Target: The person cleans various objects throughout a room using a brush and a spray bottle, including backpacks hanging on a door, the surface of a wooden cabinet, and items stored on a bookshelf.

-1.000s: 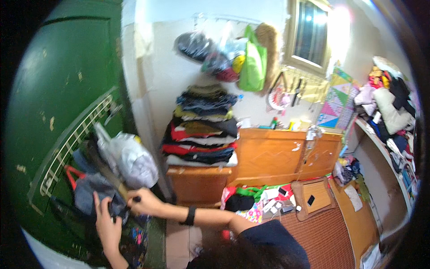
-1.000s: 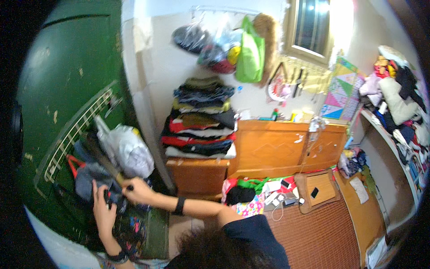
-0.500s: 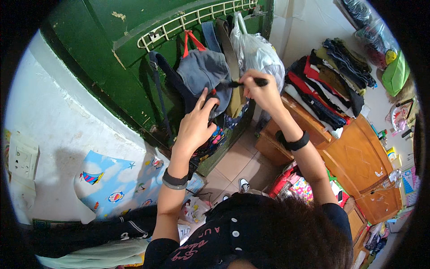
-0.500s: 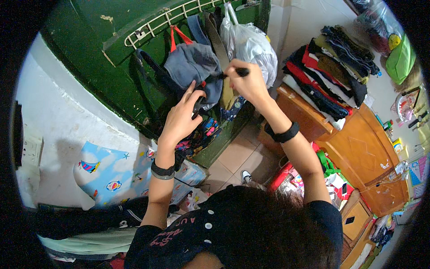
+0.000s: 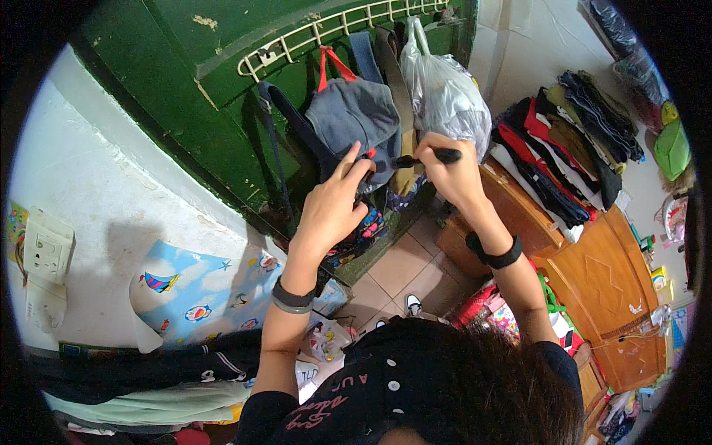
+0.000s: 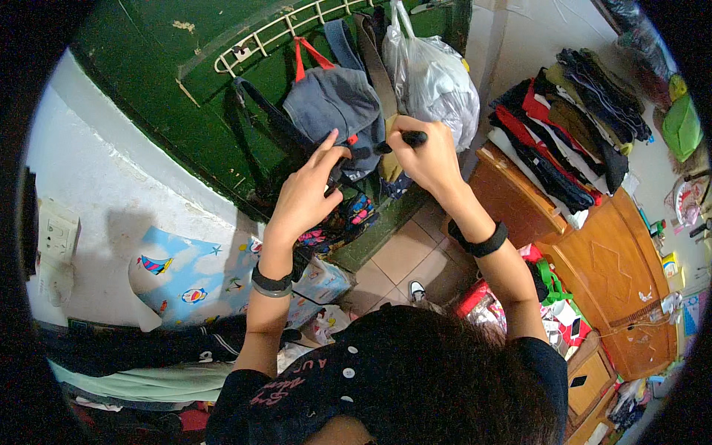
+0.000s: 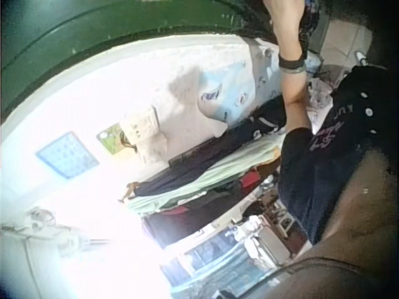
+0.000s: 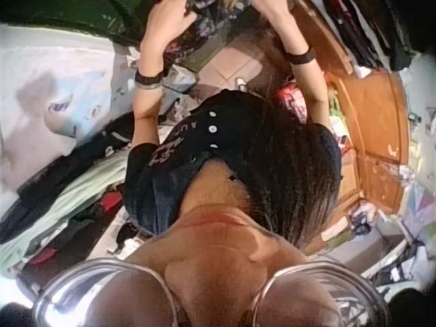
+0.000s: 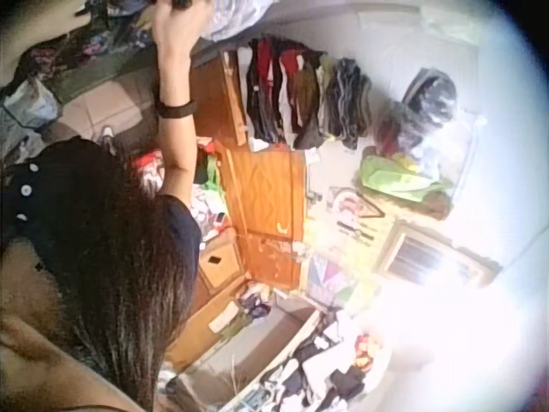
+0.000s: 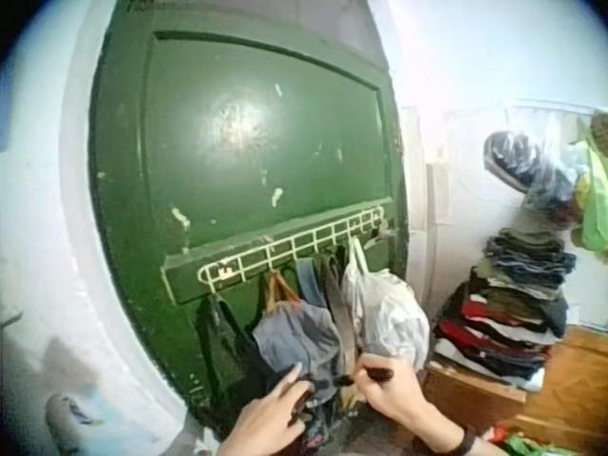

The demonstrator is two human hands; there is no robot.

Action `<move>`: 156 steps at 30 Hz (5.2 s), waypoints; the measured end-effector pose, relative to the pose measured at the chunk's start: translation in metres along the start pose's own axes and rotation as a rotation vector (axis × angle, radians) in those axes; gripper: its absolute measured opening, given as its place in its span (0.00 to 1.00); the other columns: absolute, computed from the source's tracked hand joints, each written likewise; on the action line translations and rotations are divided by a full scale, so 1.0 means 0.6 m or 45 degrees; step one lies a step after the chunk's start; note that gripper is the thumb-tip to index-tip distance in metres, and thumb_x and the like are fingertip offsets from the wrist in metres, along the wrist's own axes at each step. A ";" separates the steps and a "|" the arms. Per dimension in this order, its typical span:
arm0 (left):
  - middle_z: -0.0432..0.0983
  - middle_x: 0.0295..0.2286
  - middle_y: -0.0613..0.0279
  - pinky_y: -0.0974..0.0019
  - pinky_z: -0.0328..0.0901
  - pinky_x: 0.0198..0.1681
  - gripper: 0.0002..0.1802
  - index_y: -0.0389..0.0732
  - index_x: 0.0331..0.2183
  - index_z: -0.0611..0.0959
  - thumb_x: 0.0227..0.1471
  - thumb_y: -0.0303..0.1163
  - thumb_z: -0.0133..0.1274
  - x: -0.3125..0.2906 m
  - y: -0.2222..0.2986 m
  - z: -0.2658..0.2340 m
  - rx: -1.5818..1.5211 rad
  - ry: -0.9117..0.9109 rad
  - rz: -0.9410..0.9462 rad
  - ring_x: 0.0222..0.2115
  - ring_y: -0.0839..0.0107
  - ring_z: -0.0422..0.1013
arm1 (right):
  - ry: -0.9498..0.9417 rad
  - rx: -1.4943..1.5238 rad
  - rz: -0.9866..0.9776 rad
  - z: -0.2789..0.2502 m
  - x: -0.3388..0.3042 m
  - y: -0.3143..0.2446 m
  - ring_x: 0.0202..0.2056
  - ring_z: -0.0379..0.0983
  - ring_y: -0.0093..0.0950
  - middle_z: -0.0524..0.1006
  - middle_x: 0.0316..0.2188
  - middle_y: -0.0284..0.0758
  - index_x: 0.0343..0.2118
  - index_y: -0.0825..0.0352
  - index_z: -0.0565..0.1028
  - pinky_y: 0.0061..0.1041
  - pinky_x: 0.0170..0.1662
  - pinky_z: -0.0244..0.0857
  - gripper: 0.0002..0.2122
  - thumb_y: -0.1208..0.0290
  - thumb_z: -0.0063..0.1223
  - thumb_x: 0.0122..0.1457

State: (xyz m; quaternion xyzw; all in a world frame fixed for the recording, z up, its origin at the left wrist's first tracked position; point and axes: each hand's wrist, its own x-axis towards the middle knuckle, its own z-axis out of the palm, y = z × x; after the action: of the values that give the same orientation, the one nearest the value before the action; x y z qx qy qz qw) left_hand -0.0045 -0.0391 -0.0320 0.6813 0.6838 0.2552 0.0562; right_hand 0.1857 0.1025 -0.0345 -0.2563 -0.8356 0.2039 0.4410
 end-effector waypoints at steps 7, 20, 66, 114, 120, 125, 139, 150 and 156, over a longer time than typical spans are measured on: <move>0.58 0.62 0.54 0.51 0.70 0.36 0.30 0.49 0.49 0.70 0.41 0.24 0.57 0.010 0.002 0.010 0.025 0.038 0.057 0.33 0.44 0.74 | -0.007 0.034 0.091 -0.001 0.014 0.002 0.20 0.74 0.37 0.74 0.17 0.43 0.25 0.69 0.76 0.29 0.29 0.68 0.05 0.74 0.52 0.54; 0.53 0.64 0.48 0.50 0.73 0.33 0.30 0.49 0.47 0.74 0.37 0.22 0.57 0.052 -0.029 0.049 0.591 -0.029 0.028 0.31 0.48 0.78 | 0.121 0.276 -0.166 -0.019 0.068 0.006 0.18 0.72 0.37 0.73 0.17 0.44 0.31 0.69 0.77 0.26 0.26 0.66 0.04 0.75 0.51 0.56; 0.52 0.64 0.50 0.56 0.74 0.31 0.30 0.49 0.48 0.80 0.39 0.19 0.53 0.034 -0.050 0.045 0.752 -0.098 -0.056 0.26 0.53 0.79 | -0.122 0.056 -0.216 -0.019 0.295 -0.108 0.14 0.70 0.28 0.69 0.09 0.37 0.21 0.68 0.77 0.29 0.23 0.64 0.14 0.63 0.48 0.55; 0.54 0.63 0.47 0.55 0.74 0.30 0.29 0.48 0.46 0.79 0.38 0.19 0.54 0.029 -0.057 0.053 0.719 -0.023 0.018 0.27 0.52 0.79 | -0.010 -0.260 -0.456 -0.012 0.360 -0.165 0.30 0.76 0.53 0.77 0.22 0.54 0.25 0.73 0.78 0.47 0.39 0.69 0.17 0.59 0.51 0.52; 0.54 0.63 0.48 0.55 0.74 0.31 0.30 0.48 0.48 0.79 0.37 0.19 0.55 0.030 -0.052 0.050 0.728 -0.054 0.006 0.27 0.51 0.79 | -0.068 -0.760 -0.471 0.014 0.349 -0.115 0.28 0.76 0.48 0.77 0.21 0.50 0.23 0.70 0.78 0.43 0.36 0.70 0.20 0.53 0.51 0.54; 0.52 0.64 0.48 0.54 0.75 0.32 0.30 0.49 0.48 0.78 0.38 0.19 0.54 0.035 -0.049 0.051 0.718 -0.092 -0.048 0.28 0.51 0.79 | -0.203 0.025 -0.120 -0.011 0.339 -0.102 0.22 0.75 0.36 0.76 0.14 0.38 0.20 0.69 0.78 0.34 0.32 0.69 0.19 0.56 0.49 0.53; 0.54 0.63 0.48 0.52 0.74 0.32 0.31 0.48 0.47 0.77 0.36 0.18 0.54 0.032 -0.051 0.047 0.694 -0.122 -0.054 0.27 0.48 0.78 | -0.031 0.154 -0.220 -0.086 0.319 -0.092 0.26 0.78 0.42 0.79 0.20 0.46 0.22 0.74 0.77 0.38 0.33 0.69 0.16 0.63 0.47 0.53; 0.52 0.63 0.45 0.51 0.73 0.33 0.32 0.49 0.47 0.75 0.35 0.20 0.57 0.035 -0.034 0.040 0.697 -0.172 -0.040 0.29 0.47 0.77 | -0.095 0.138 -0.070 -0.092 0.276 -0.043 0.13 0.67 0.21 0.73 0.12 0.31 0.19 0.68 0.78 0.23 0.20 0.61 0.16 0.62 0.49 0.55; 0.54 0.62 0.42 0.48 0.73 0.35 0.32 0.51 0.48 0.72 0.37 0.21 0.57 0.053 0.004 0.028 0.703 -0.281 -0.092 0.30 0.42 0.77 | -0.072 -0.195 -0.048 0.003 0.209 0.079 0.20 0.76 0.35 0.76 0.14 0.40 0.21 0.66 0.79 0.33 0.28 0.70 0.16 0.59 0.48 0.55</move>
State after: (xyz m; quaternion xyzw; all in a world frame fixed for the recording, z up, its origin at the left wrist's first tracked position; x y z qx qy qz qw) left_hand 0.0029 -0.0041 -0.0367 0.6697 0.7409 -0.0180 -0.0481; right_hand 0.1356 0.2159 0.0171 -0.2677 -0.8655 0.1382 0.4002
